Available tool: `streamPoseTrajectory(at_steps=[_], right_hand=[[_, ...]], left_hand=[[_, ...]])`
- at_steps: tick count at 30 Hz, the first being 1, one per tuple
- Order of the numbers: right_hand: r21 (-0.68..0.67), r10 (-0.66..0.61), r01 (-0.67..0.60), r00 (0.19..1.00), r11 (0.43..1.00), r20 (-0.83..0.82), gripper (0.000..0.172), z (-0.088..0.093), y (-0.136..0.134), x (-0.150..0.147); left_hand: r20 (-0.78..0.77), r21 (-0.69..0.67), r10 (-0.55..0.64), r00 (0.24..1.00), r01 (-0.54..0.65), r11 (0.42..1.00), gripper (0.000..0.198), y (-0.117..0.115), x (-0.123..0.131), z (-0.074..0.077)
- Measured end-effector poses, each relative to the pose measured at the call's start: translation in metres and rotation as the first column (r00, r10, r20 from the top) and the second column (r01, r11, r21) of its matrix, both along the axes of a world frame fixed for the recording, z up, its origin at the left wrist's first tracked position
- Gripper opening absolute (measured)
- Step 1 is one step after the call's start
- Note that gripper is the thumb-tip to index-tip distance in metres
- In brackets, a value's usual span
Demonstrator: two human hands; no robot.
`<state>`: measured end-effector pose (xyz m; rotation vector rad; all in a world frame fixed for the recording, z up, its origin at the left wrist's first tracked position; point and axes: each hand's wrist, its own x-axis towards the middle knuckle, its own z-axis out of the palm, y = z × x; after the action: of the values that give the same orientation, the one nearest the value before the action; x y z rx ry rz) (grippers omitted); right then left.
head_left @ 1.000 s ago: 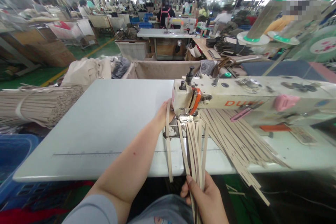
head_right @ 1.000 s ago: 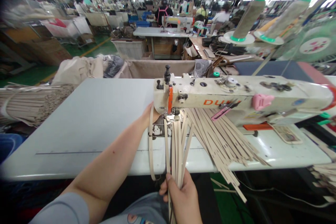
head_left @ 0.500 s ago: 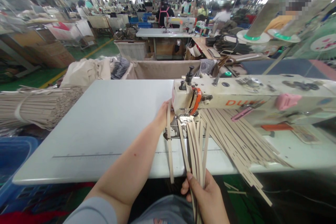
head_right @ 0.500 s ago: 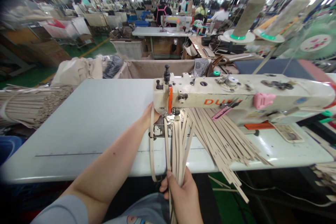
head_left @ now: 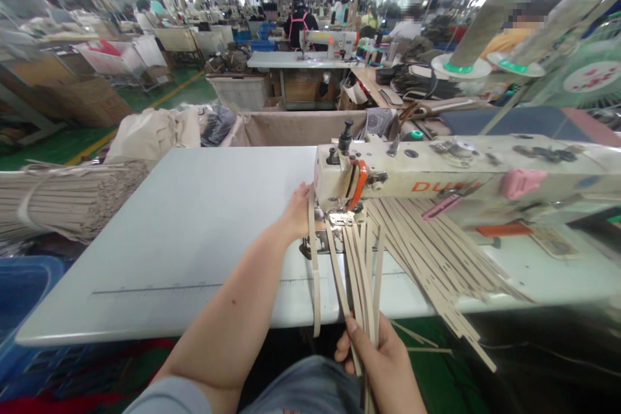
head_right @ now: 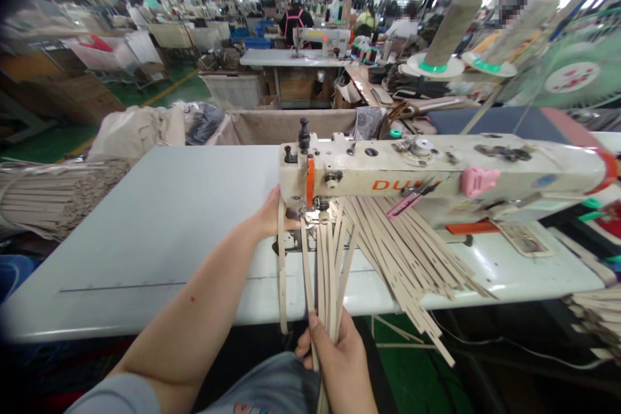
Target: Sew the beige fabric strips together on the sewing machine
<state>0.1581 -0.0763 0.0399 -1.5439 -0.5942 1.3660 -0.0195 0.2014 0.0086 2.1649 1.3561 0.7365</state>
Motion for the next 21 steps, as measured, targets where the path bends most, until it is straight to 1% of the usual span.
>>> streamPoseTrajectory(at_steps=[1, 2, 5, 8, 11, 14, 17, 21], right_hand=[[-0.005, 0.01, -0.01, 1.0, 1.0, -0.01, 0.065, -0.002, -0.001, 0.002], [-0.011, 0.026, -0.026, 0.999, 1.0, -0.026, 0.065, -0.005, -0.003, 0.005], [-0.043, 0.06, -0.066, 0.991, 0.997, -0.116, 0.068, -0.012, -0.008, 0.013], [-0.09, 0.042, -0.063, 0.975, 0.994, -0.217, 0.064, -0.011, -0.016, 0.019], [-0.085, 0.035, -0.062, 0.957, 0.994, -0.286, 0.06, -0.006, -0.024, 0.021], [-0.069, 0.027, -0.05, 0.953, 0.996, -0.302, 0.058, -0.004, -0.028, 0.022], [-0.084, 0.021, -0.045, 0.963, 0.995, -0.268, 0.062, -0.014, -0.029, 0.024], [-0.069, 0.044, -0.058, 0.98, 0.996, -0.195, 0.074, -0.034, -0.029, 0.027]], left_hand=[[-0.008, -0.016, -0.018, 1.0, 0.018, 1.0, 0.103, -0.002, -0.002, -0.001], [-0.016, -0.036, -0.033, 0.999, 0.032, 0.999, 0.111, -0.004, -0.002, -0.002], [-0.033, -0.085, -0.043, 0.999, 0.04, 0.996, 0.119, -0.007, -0.001, -0.002], [-0.033, -0.099, -0.014, 0.999, 0.01, 0.995, 0.124, -0.006, 0.0, -0.001], [-0.035, -0.085, -0.017, 0.999, 0.014, 0.996, 0.121, -0.002, -0.001, -0.002], [-0.058, -0.07, -0.03, 0.998, 0.026, 0.997, 0.112, 0.001, -0.003, -0.004], [-0.093, -0.076, -0.047, 0.995, 0.04, 0.996, 0.104, 0.002, -0.002, -0.003], [-0.12, -0.058, -0.045, 0.992, 0.038, 0.998, 0.101, 0.001, 0.0, 0.0]])
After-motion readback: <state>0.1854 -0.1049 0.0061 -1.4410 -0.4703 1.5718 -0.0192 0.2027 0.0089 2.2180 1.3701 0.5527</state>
